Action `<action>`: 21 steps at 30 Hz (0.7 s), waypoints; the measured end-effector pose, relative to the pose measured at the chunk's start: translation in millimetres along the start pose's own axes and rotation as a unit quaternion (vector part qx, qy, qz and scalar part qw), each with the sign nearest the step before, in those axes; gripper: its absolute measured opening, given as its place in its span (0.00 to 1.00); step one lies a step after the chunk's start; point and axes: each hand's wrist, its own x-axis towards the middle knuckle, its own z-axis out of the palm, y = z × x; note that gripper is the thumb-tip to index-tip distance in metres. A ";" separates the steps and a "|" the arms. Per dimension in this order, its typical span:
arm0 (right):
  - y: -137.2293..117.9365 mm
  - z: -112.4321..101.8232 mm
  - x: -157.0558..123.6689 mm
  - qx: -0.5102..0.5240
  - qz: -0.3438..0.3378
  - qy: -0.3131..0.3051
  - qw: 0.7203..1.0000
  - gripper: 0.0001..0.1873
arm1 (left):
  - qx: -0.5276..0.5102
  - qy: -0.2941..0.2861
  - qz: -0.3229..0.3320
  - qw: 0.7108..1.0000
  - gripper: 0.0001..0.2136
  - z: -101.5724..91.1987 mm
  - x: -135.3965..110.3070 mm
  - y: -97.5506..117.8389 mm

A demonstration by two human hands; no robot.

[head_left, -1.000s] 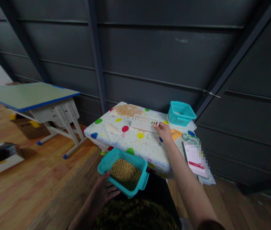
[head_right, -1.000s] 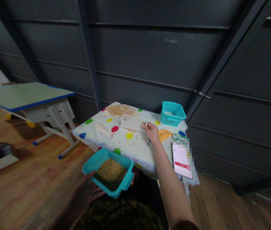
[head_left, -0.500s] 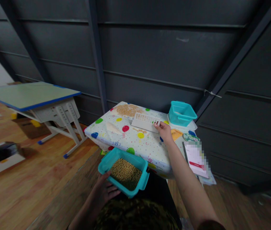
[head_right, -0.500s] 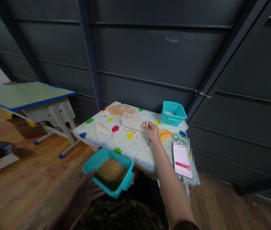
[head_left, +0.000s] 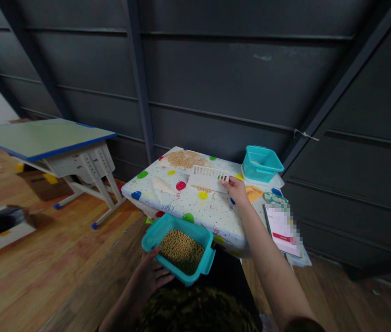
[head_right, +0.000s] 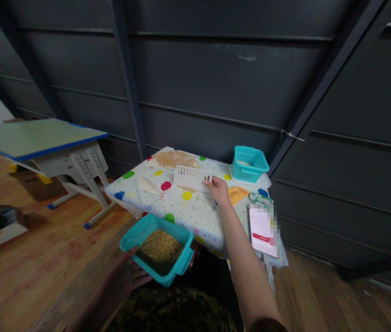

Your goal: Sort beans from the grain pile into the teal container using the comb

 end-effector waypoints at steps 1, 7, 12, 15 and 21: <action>0.3 -0.1 0.3 0.006 0.000 0.000 1.000 0.25 | 0.008 0.015 0.010 1.000 0.53 8.5 -6.9 2.4; 5.1 0.2 3.1 0.007 -0.008 0.048 0.999 0.27 | 0.036 0.081 0.013 0.996 0.48 30.0 -20.5 8.9; 5.3 1.8 2.6 0.023 0.007 0.018 1.000 0.27 | 0.055 0.090 0.011 0.994 0.49 23.4 -10.7 4.8; 4.7 1.1 2.3 0.014 0.003 0.043 0.999 0.26 | 0.045 0.078 0.008 0.996 0.49 21.1 -9.9 4.1; 2.4 -0.2 1.2 0.008 0.003 0.017 1.000 0.26 | 0.027 0.064 0.022 0.997 0.52 12.9 -4.1 -0.8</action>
